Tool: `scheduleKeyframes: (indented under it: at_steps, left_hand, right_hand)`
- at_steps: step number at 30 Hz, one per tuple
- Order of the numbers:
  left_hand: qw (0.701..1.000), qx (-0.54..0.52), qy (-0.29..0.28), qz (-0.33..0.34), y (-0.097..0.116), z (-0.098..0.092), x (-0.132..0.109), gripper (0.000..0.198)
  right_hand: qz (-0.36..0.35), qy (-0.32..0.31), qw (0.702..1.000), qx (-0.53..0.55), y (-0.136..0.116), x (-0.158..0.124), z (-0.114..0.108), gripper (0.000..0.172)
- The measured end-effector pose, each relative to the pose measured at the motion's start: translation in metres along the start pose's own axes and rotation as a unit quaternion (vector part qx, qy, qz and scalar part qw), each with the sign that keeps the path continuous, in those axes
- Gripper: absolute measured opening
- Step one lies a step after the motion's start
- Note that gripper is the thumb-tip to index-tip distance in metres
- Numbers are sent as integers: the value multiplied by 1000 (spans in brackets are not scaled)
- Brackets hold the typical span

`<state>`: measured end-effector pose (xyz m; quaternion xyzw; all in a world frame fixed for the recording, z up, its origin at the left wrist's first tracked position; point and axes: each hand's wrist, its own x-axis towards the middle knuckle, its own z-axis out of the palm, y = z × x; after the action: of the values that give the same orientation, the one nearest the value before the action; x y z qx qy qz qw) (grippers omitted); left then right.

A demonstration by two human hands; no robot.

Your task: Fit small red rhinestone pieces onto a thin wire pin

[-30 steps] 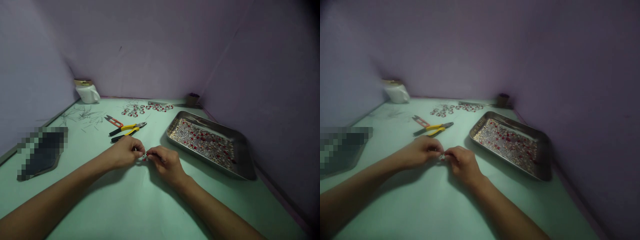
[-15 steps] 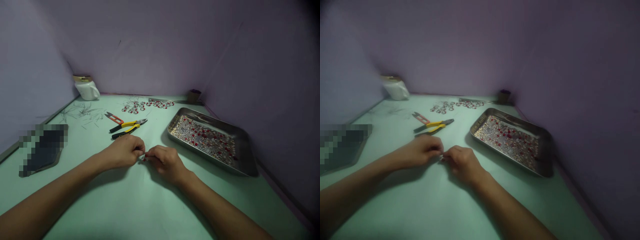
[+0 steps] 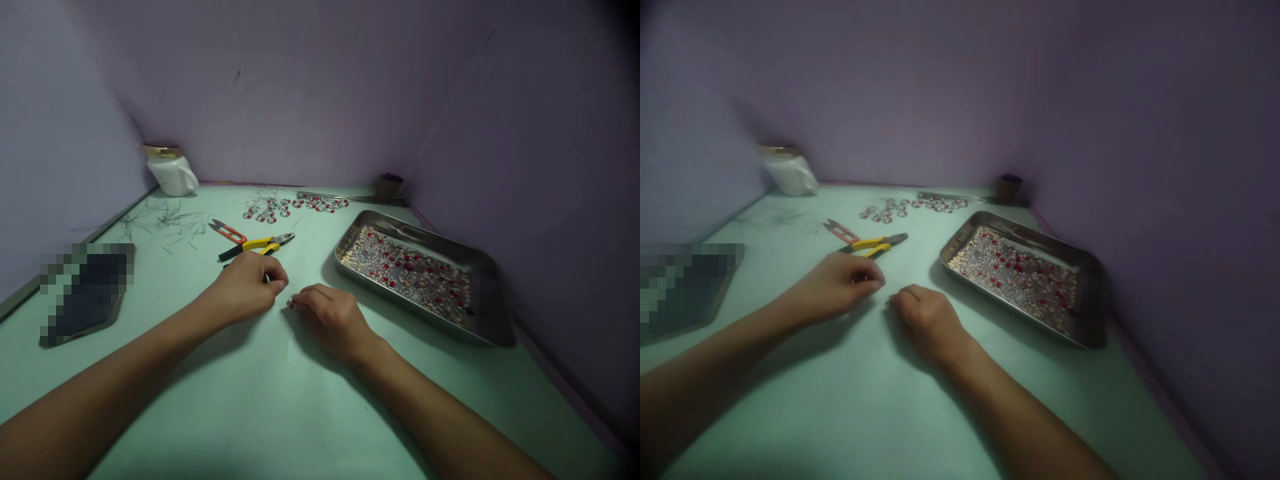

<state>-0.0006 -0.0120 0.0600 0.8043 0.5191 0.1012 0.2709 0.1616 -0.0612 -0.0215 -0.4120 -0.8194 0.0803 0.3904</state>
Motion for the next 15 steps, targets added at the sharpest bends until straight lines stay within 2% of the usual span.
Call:
scheduleKeyframes:
  at_steps: [2, 5, 15]
  left_hand:
    - [1000, -9, -28, -4, -2, 1, 2, 13]
    - [998, -26, -52, 18, -4, 4, 2, 13]
    - [999, 4, -16, 32, -2, 9, -1, 12]
  right_hand:
    - [-10, 29, 1000, 2, 1, 0, 1, 16]
    - [-10, 35, 999, -3, 2, 0, 1, 17]
    - [-25, 28, 999, -8, -1, 2, 0, 20]
